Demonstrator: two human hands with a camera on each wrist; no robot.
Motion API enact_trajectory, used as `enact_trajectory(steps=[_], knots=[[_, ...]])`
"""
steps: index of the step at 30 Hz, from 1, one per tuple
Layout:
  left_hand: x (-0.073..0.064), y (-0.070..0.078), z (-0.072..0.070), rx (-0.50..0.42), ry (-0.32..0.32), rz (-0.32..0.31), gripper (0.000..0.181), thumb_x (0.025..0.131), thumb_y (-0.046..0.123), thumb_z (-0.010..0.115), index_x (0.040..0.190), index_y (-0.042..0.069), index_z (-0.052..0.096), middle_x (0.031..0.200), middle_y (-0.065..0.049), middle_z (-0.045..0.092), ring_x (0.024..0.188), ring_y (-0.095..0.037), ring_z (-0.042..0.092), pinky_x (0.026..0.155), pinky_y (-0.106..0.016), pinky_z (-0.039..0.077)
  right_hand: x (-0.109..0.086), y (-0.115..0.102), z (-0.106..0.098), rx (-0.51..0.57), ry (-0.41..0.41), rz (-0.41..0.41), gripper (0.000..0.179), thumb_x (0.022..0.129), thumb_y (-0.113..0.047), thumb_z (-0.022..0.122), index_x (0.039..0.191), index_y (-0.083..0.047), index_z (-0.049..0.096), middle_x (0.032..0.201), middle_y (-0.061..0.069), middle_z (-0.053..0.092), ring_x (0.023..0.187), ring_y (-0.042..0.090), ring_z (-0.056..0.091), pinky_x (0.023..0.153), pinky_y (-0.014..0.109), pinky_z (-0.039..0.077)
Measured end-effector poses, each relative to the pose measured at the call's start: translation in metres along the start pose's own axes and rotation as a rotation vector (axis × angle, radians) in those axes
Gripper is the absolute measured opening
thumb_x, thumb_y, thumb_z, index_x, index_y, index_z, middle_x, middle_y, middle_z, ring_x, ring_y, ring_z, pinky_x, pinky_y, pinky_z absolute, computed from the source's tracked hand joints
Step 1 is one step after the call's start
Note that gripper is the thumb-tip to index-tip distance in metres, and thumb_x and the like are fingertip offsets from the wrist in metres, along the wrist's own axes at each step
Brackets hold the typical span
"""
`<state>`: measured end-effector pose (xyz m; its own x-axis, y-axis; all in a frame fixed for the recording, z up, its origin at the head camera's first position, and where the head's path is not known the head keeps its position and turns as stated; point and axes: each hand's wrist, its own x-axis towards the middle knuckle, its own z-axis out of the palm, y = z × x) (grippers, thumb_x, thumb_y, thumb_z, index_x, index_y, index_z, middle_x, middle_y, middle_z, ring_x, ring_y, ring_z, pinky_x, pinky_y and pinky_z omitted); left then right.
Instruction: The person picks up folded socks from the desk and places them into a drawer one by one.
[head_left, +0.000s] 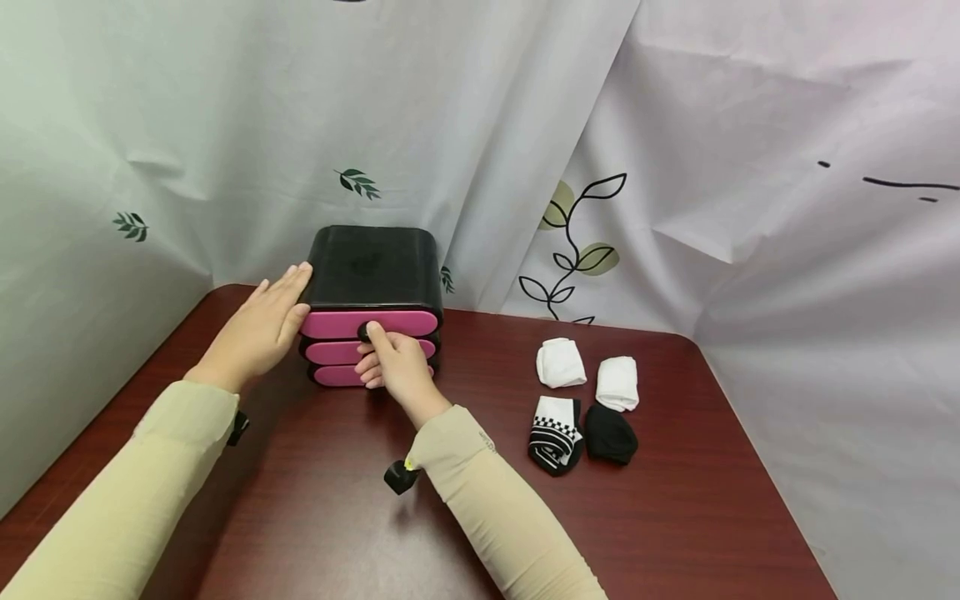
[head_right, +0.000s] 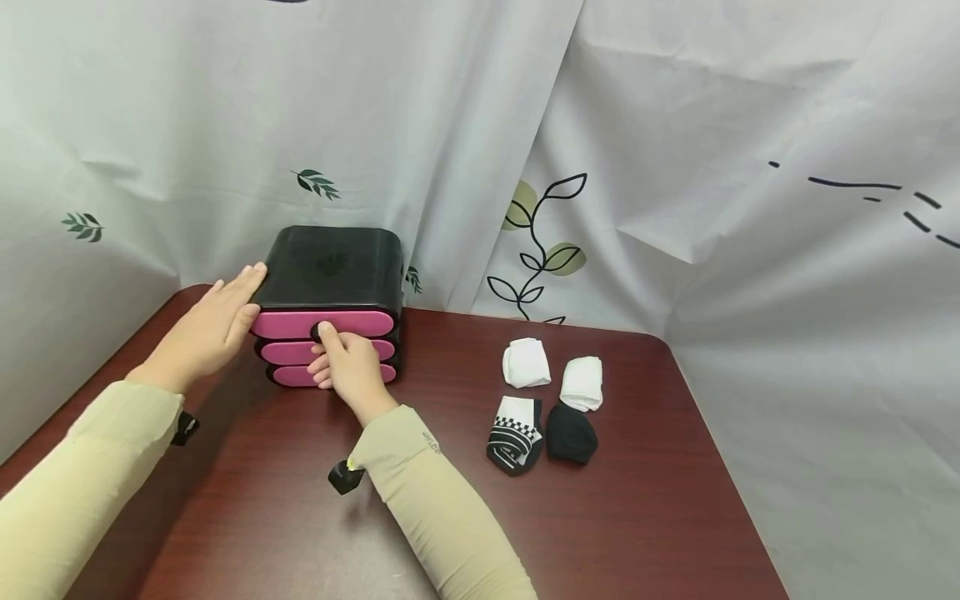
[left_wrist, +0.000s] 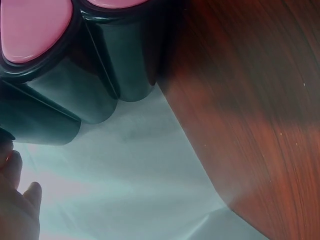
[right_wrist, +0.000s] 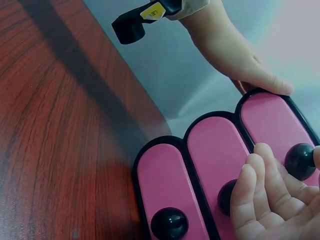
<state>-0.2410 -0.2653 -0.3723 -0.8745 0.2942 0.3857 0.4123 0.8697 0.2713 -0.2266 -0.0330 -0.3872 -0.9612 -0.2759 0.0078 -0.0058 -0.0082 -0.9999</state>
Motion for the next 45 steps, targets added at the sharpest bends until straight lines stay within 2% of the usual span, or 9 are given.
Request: enact_trajectory(steps=[7,14,19,25,31,38,45], knots=[[-0.002,0.001,0.003,0.069,0.043,0.031,0.060,0.110,0.031,0.036,0.160,0.000,0.024,0.162,-0.021,0.030,0.152,-0.036,0.026,0.126,-0.046,0.004,-0.006,0.007,-0.003,-0.037,0.016,-0.030,0.044,0.105,-0.038,0.055,0.102,0.002,0.072,0.069,0.007,0.068,0.055,0.011,0.061,0.056,0.023,0.057],[-0.005,0.000,0.002,0.127,0.057,0.054,0.060,0.109,0.029,0.041,0.158,-0.002,0.027,0.161,-0.022,0.033,0.151,-0.034,0.027,0.126,-0.046,0.003,-0.013,0.020,-0.009,-0.042,0.039,-0.041,0.036,0.102,-0.031,0.061,0.092,0.002,0.071,0.065,0.003,0.065,0.053,0.009,0.059,0.053,0.019,0.053],[-0.007,-0.001,0.004,0.109,0.078,0.060,0.059,0.109,0.029,0.041,0.158,-0.002,0.027,0.161,-0.021,0.033,0.152,-0.033,0.026,0.126,-0.046,0.003,-0.016,0.029,-0.010,-0.102,0.068,-0.013,0.036,0.102,-0.027,0.062,0.084,0.003,0.071,0.063,0.001,0.064,0.051,0.008,0.056,0.051,0.019,0.053],[-0.006,0.001,0.006,0.083,0.090,0.055,0.059,0.110,0.031,0.038,0.159,0.000,0.026,0.162,-0.019,0.031,0.153,-0.032,0.024,0.126,-0.045,0.003,-0.014,0.036,-0.010,-0.140,0.085,0.022,0.041,0.100,-0.032,0.065,0.085,0.006,0.071,0.061,0.002,0.064,0.048,0.008,0.056,0.049,0.019,0.053],[-0.005,0.001,0.006,0.080,0.097,0.060,0.059,0.110,0.030,0.037,0.159,0.000,0.025,0.162,-0.020,0.031,0.153,-0.032,0.024,0.126,-0.046,0.003,-0.011,0.040,-0.006,-0.112,0.096,0.027,0.036,0.100,-0.030,0.064,0.091,0.005,0.070,0.063,0.006,0.067,0.047,0.006,0.056,0.049,0.021,0.054],[-0.002,-0.001,0.006,0.096,0.092,0.056,0.060,0.110,0.030,0.039,0.159,0.000,0.025,0.162,-0.020,0.031,0.152,-0.033,0.024,0.126,-0.045,0.003,-0.005,0.042,-0.004,-0.040,0.053,0.041,0.032,0.102,-0.025,0.061,0.097,0.005,0.070,0.080,0.015,0.072,0.055,0.008,0.059,0.057,0.025,0.059],[-0.001,-0.001,0.005,0.087,0.095,0.048,0.059,0.110,0.031,0.038,0.159,0.000,0.026,0.162,-0.020,0.032,0.152,-0.033,0.025,0.126,-0.045,0.004,-0.001,0.043,-0.003,0.013,0.053,0.048,0.031,0.101,-0.023,0.063,0.098,0.006,0.071,0.084,0.017,0.075,0.061,0.007,0.062,0.062,0.024,0.060]])
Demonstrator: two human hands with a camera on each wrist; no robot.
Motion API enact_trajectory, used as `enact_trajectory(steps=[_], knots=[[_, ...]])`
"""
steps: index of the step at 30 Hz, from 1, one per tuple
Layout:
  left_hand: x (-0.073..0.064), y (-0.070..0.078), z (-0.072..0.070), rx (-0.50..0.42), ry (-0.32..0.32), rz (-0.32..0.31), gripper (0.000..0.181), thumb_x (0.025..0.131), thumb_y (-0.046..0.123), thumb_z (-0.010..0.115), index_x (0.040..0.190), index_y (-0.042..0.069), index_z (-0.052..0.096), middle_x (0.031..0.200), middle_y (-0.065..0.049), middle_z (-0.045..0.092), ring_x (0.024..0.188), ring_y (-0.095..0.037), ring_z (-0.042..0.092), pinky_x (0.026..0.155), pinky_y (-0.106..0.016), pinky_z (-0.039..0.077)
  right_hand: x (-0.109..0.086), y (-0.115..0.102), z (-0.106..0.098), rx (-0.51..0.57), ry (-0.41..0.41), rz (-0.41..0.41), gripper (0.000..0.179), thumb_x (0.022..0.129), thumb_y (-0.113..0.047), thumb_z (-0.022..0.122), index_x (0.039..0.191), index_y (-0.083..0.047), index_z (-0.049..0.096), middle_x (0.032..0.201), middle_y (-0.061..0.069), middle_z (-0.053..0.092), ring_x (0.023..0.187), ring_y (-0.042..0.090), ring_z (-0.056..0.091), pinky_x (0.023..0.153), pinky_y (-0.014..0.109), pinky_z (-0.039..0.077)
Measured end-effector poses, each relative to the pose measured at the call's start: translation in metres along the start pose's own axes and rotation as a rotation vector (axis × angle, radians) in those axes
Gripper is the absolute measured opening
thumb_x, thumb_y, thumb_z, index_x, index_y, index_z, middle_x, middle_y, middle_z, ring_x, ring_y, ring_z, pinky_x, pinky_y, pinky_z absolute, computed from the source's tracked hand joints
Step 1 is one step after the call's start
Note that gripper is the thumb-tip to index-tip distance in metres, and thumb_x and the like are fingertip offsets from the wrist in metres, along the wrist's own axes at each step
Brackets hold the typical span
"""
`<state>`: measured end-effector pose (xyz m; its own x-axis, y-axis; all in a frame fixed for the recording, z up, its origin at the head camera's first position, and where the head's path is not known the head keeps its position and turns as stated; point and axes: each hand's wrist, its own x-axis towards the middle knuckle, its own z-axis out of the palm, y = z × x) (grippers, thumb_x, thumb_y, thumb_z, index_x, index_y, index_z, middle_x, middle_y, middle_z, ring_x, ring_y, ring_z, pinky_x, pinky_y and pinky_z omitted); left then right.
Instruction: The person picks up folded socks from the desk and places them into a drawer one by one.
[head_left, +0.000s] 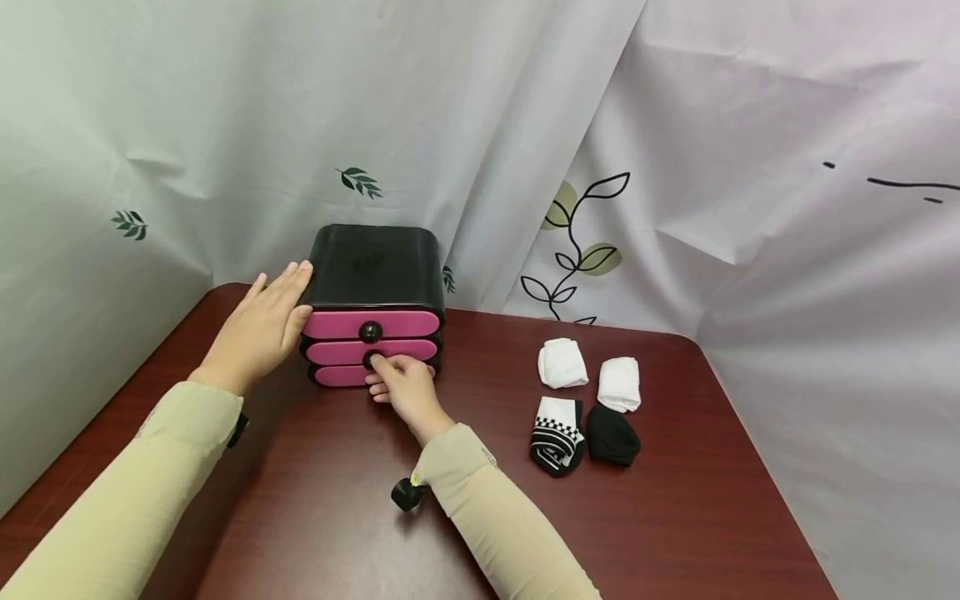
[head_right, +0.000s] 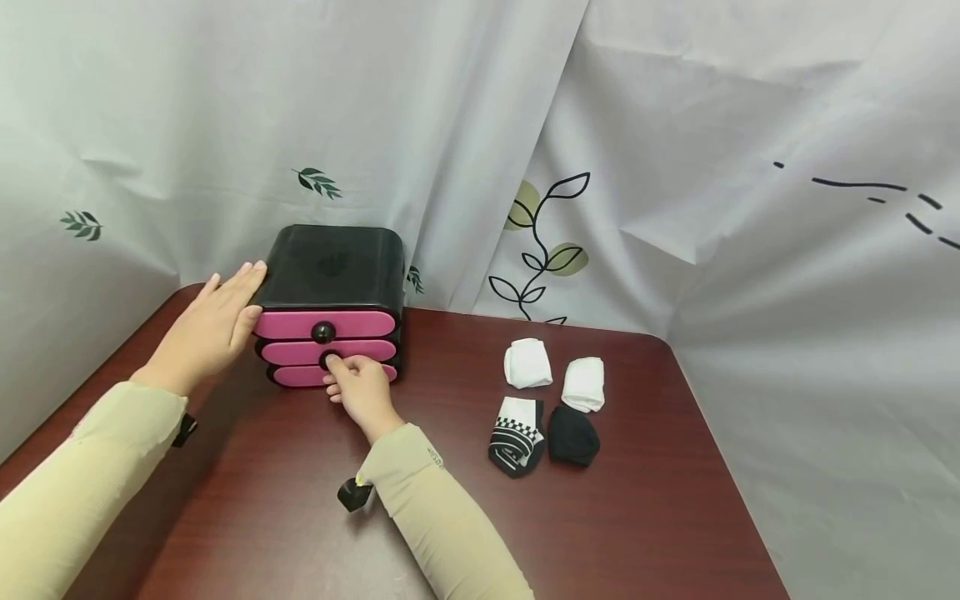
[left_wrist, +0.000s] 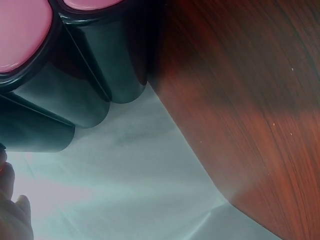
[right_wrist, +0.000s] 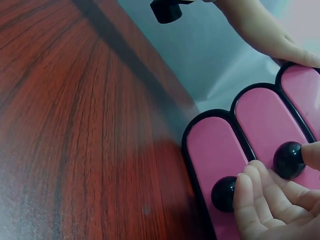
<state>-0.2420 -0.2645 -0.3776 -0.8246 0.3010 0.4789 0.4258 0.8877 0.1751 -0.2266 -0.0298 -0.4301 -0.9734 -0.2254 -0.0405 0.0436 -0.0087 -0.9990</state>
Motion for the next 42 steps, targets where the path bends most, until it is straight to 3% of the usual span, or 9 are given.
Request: enact_trajectory(steps=[16,27,42], knots=[[-0.003,0.001,0.001,-0.002,0.004,-0.011,0.059,0.109,0.030,0.039,0.159,0.000,0.027,0.161,-0.020,0.033,0.151,-0.034,0.027,0.126,-0.044,0.004,-0.017,0.007,0.000,0.078,0.001,0.012,0.031,0.099,-0.024,0.067,0.096,0.006,0.073,0.081,0.015,0.074,0.061,0.008,0.064,0.064,0.024,0.060],[-0.002,0.002,0.001,-0.008,0.003,-0.025,0.059,0.109,0.030,0.041,0.158,-0.001,0.029,0.161,-0.020,0.034,0.150,-0.036,0.029,0.126,-0.046,0.006,-0.041,0.012,-0.006,0.141,-0.024,0.005,0.034,0.095,-0.016,0.071,0.097,0.018,0.069,0.076,0.019,0.072,0.058,0.009,0.063,0.057,0.021,0.056],[-0.001,0.003,0.000,-0.027,0.003,-0.036,0.060,0.109,0.029,0.042,0.158,-0.001,0.028,0.161,-0.021,0.033,0.151,-0.036,0.028,0.126,-0.046,0.007,-0.074,0.012,-0.012,0.075,-0.065,-0.012,0.031,0.093,-0.018,0.074,0.093,0.013,0.074,0.075,0.019,0.073,0.057,0.009,0.064,0.057,0.021,0.056]])
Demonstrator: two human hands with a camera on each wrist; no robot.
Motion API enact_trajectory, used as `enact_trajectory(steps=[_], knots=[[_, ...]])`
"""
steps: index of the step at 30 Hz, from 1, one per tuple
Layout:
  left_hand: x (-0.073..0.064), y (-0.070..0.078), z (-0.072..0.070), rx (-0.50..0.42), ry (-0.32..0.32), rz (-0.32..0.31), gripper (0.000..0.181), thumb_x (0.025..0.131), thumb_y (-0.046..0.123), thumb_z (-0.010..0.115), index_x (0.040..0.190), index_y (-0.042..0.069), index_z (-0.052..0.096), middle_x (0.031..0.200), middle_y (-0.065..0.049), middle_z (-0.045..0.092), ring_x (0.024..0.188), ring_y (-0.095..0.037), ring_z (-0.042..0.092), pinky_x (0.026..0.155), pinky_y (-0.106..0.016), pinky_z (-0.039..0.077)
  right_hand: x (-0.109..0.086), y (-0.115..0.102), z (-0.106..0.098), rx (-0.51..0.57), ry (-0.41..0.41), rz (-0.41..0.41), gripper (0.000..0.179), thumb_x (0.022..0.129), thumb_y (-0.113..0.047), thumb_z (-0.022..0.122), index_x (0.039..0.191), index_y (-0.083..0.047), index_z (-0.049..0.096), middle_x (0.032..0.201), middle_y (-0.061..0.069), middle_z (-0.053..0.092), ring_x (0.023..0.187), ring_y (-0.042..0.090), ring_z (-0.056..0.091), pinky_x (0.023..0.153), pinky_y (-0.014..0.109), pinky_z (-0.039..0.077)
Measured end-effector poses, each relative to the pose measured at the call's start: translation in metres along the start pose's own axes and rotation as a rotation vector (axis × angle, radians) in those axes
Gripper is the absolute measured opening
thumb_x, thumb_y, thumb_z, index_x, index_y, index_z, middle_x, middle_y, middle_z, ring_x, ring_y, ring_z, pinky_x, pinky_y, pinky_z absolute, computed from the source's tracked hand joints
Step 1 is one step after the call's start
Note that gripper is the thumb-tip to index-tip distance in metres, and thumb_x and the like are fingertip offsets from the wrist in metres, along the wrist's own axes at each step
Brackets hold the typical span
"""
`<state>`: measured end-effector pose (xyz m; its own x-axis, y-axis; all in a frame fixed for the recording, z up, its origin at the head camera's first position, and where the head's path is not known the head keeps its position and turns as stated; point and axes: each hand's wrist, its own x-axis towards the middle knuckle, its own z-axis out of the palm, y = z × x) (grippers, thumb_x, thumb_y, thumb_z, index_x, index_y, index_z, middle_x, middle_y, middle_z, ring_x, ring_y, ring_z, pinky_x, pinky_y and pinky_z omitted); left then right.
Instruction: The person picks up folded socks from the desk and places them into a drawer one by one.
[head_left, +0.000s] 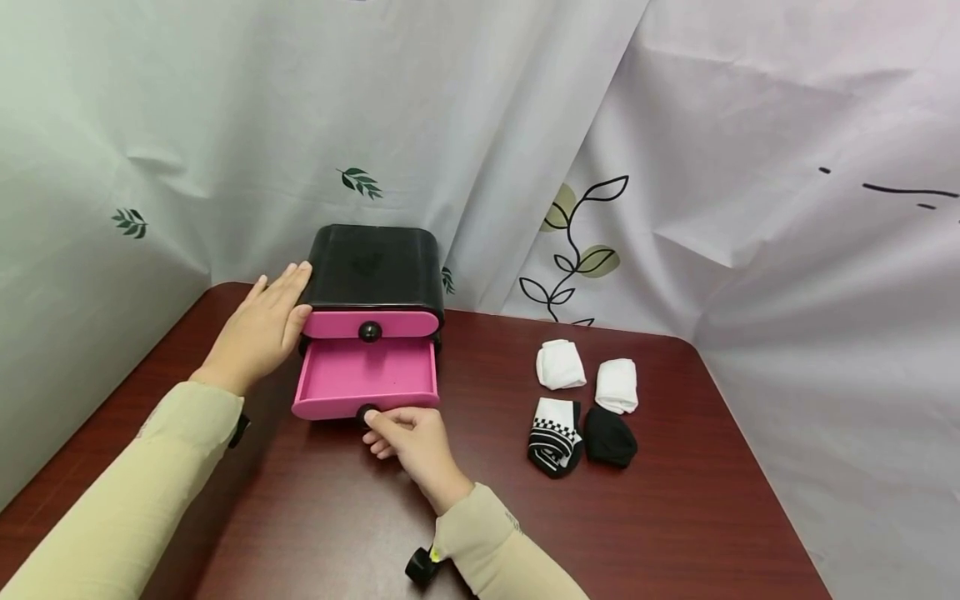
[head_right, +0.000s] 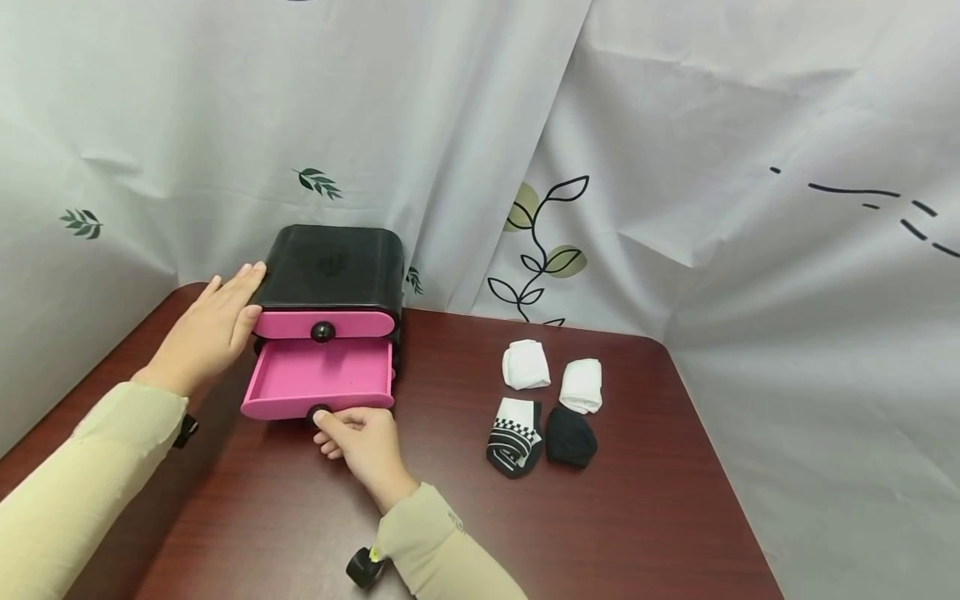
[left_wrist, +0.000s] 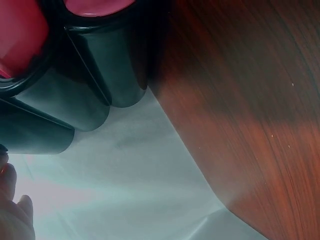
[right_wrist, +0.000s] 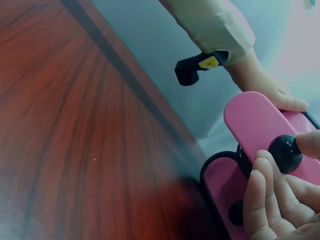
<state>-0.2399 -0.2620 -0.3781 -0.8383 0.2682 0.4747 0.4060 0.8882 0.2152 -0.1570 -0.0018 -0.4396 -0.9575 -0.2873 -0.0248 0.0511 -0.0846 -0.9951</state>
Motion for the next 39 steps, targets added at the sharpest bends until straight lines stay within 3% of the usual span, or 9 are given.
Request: enact_trajectory(steps=[7,25,32,39], knots=[[0.000,0.000,0.000,-0.007,0.007,-0.001,0.060,0.108,0.030,0.042,0.158,-0.001,0.028,0.161,-0.021,0.033,0.151,-0.036,0.028,0.126,-0.046,0.007,-0.014,0.005,0.004,-0.052,-0.046,-0.001,0.028,0.091,-0.020,0.075,0.091,0.008,0.076,0.071,0.011,0.074,0.055,0.007,0.064,0.056,0.020,0.056],[0.000,0.001,0.001,-0.016,0.006,-0.011,0.060,0.109,0.030,0.041,0.158,-0.001,0.028,0.161,-0.022,0.032,0.151,-0.036,0.027,0.126,-0.046,0.007,-0.052,0.014,0.000,-0.114,-0.075,0.024,0.025,0.090,-0.021,0.077,0.088,0.004,0.078,0.074,0.013,0.075,0.056,0.007,0.063,0.055,0.027,0.059],[0.001,0.001,0.001,-0.023,0.006,-0.010,0.060,0.109,0.031,0.040,0.158,-0.002,0.028,0.161,-0.022,0.032,0.151,-0.036,0.027,0.126,-0.046,0.006,-0.056,0.017,-0.003,-0.193,-0.086,0.063,0.027,0.091,-0.028,0.077,0.089,-0.001,0.078,0.073,0.003,0.076,0.057,0.004,0.063,0.042,0.020,0.046],[0.000,0.001,0.001,-0.026,0.014,-0.005,0.060,0.109,0.031,0.041,0.157,-0.003,0.029,0.160,-0.023,0.033,0.151,-0.036,0.028,0.126,-0.046,0.007,-0.055,0.016,-0.007,-0.255,-0.143,0.051,0.026,0.094,-0.025,0.073,0.090,0.000,0.077,0.073,0.002,0.075,0.055,0.002,0.062,0.043,0.021,0.049]])
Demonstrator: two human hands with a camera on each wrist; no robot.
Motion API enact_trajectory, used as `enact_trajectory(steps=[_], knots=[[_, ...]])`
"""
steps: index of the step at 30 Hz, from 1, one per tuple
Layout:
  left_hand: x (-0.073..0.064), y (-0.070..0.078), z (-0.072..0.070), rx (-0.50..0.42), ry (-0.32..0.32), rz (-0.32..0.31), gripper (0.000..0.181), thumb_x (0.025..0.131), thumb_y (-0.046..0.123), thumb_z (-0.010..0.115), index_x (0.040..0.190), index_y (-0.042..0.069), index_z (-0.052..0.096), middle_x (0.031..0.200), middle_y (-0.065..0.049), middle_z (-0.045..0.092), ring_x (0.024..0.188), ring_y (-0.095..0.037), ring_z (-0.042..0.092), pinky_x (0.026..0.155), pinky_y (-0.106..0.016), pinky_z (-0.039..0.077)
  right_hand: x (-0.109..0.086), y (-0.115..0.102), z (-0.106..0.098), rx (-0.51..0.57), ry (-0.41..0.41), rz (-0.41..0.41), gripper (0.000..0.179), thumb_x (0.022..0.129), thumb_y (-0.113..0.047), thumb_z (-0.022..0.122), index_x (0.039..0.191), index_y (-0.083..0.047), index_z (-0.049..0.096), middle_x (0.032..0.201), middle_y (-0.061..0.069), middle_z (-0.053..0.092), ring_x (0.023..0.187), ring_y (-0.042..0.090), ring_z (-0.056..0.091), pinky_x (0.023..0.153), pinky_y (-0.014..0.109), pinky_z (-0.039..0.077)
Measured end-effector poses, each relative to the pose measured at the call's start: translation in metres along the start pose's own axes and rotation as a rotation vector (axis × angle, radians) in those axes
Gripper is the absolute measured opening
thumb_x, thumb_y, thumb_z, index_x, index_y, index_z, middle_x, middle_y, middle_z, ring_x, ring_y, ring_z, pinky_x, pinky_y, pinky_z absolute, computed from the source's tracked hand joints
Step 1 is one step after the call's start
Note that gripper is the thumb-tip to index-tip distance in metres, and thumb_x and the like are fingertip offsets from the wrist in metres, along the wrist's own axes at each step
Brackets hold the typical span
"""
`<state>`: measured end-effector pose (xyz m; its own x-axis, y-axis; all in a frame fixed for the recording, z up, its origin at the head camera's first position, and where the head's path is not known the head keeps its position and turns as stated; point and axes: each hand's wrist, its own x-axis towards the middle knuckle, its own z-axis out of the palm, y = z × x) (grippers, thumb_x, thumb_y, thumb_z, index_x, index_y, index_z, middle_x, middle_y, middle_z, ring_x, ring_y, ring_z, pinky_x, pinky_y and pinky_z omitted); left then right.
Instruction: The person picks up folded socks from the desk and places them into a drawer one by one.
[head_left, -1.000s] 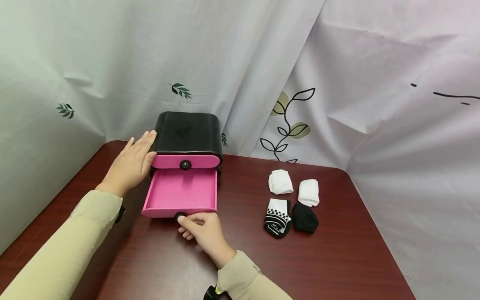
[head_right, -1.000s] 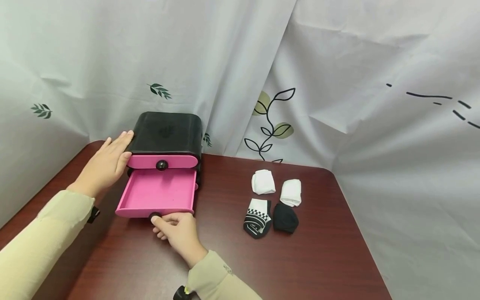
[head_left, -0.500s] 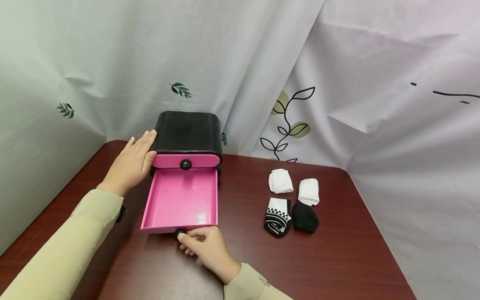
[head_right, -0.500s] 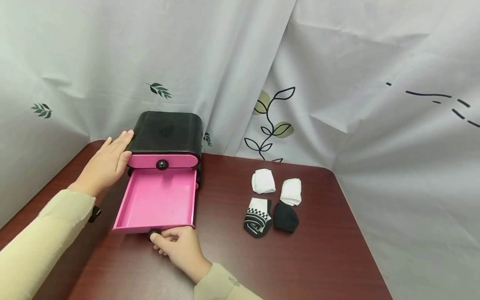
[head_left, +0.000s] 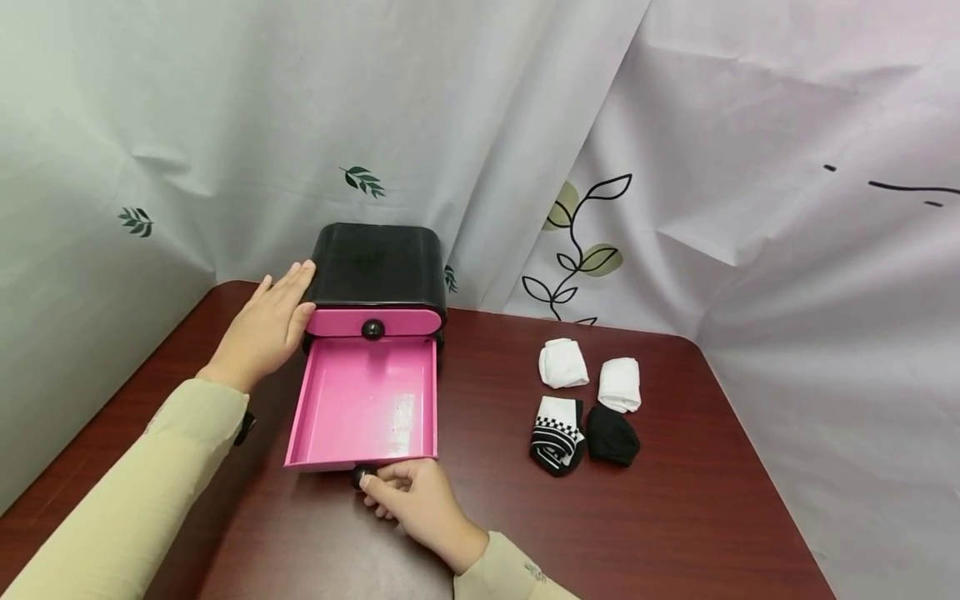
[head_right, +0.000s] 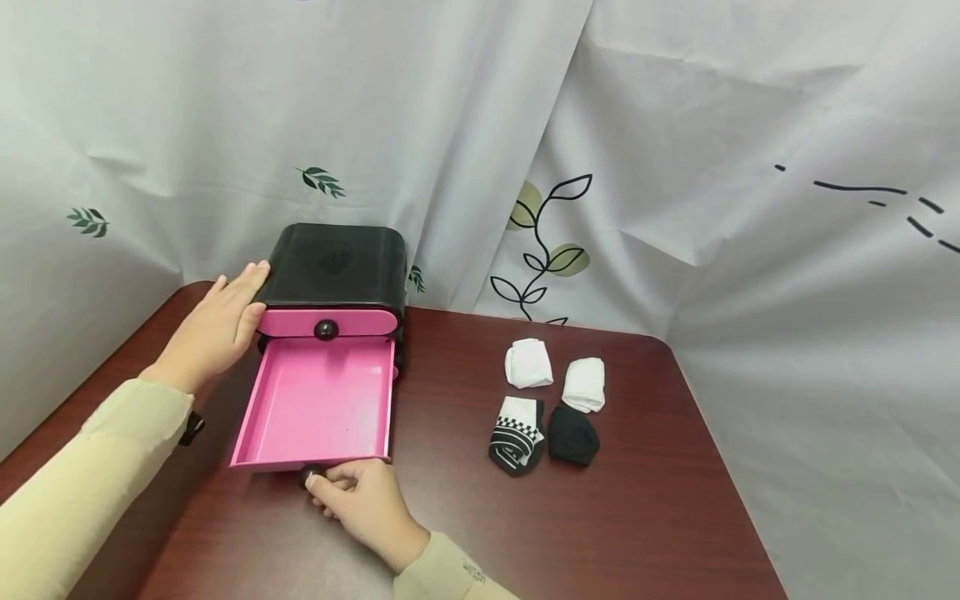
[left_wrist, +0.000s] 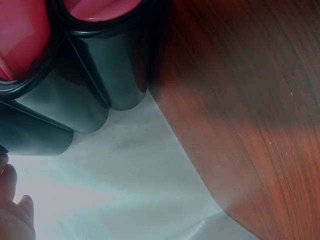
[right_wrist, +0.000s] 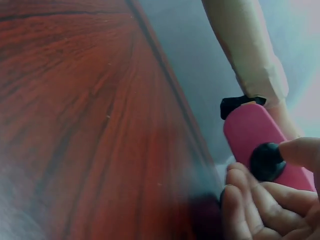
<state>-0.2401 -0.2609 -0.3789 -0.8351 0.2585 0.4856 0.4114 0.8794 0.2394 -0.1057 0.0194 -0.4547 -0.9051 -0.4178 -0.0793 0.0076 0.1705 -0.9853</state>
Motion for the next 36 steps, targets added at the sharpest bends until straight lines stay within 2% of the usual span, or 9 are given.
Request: enact_trajectory(steps=[4,12,16,19,22,27,33,36], knots=[[0.000,0.000,-0.001,-0.002,0.001,0.001,0.060,0.109,0.030,0.041,0.157,-0.003,0.029,0.160,-0.023,0.034,0.150,-0.036,0.028,0.126,-0.047,0.008,-0.001,-0.007,-0.009,-0.093,-0.093,-0.003,0.024,0.095,-0.021,0.070,0.095,0.002,0.075,0.075,0.003,0.074,0.055,0.002,0.061,0.045,0.021,0.051],[0.000,0.001,0.000,-0.011,-0.001,0.002,0.059,0.109,0.030,0.041,0.157,-0.004,0.030,0.160,-0.023,0.034,0.150,-0.037,0.028,0.126,-0.047,0.008,-0.006,-0.031,-0.049,-0.504,-0.301,-0.131,0.028,0.093,-0.023,0.072,0.114,-0.004,0.073,0.089,-0.010,0.073,0.080,-0.008,0.062,0.074,0.011,0.050],[0.000,0.000,0.000,-0.018,-0.001,0.007,0.059,0.109,0.030,0.040,0.157,-0.004,0.029,0.160,-0.024,0.033,0.150,-0.037,0.028,0.126,-0.047,0.007,-0.008,-0.042,-0.073,-0.590,-0.383,-0.180,0.026,0.096,-0.022,0.071,0.115,-0.004,0.073,0.093,-0.009,0.074,0.085,-0.009,0.064,0.077,0.012,0.052],[0.001,0.000,0.001,-0.020,0.002,0.008,0.059,0.109,0.030,0.040,0.157,-0.003,0.029,0.160,-0.023,0.033,0.151,-0.037,0.027,0.126,-0.047,0.007,-0.010,-0.048,-0.090,-0.589,-0.394,-0.208,0.023,0.096,-0.020,0.071,0.113,-0.003,0.074,0.093,-0.007,0.075,0.085,-0.008,0.064,0.079,0.013,0.053],[0.001,-0.001,0.001,-0.023,0.004,0.005,0.060,0.109,0.030,0.040,0.157,-0.003,0.029,0.161,-0.023,0.033,0.151,-0.037,0.027,0.126,-0.047,0.007,-0.012,-0.052,-0.107,-0.553,-0.331,-0.226,0.019,0.095,-0.017,0.072,0.109,-0.004,0.074,0.091,-0.005,0.075,0.084,-0.005,0.065,0.079,0.016,0.055],[0.000,-0.001,0.001,-0.021,0.003,0.002,0.060,0.109,0.031,0.040,0.158,-0.002,0.029,0.161,-0.023,0.033,0.151,-0.037,0.027,0.126,-0.046,0.006,-0.014,-0.054,-0.134,-0.544,-0.099,-0.245,0.015,0.093,-0.016,0.073,0.105,-0.007,0.075,0.090,-0.004,0.073,0.083,0.006,0.067,0.076,0.024,0.056],[0.001,-0.001,0.002,-0.019,0.008,0.002,0.060,0.109,0.031,0.040,0.157,-0.003,0.029,0.160,-0.023,0.033,0.151,-0.037,0.027,0.126,-0.047,0.007,-0.013,-0.047,-0.162,-0.611,0.208,-0.158,0.014,0.092,-0.013,0.073,0.106,-0.009,0.074,0.091,-0.002,0.074,0.082,0.015,0.070,0.074,0.030,0.057],[0.001,-0.001,0.002,-0.021,0.007,0.002,0.060,0.109,0.031,0.040,0.157,-0.002,0.029,0.160,-0.023,0.033,0.150,-0.038,0.028,0.126,-0.047,0.008,-0.013,-0.044,-0.175,-0.638,0.314,-0.110,0.017,0.092,-0.011,0.073,0.109,-0.007,0.074,0.093,0.001,0.075,0.084,0.020,0.072,0.075,0.035,0.058]])
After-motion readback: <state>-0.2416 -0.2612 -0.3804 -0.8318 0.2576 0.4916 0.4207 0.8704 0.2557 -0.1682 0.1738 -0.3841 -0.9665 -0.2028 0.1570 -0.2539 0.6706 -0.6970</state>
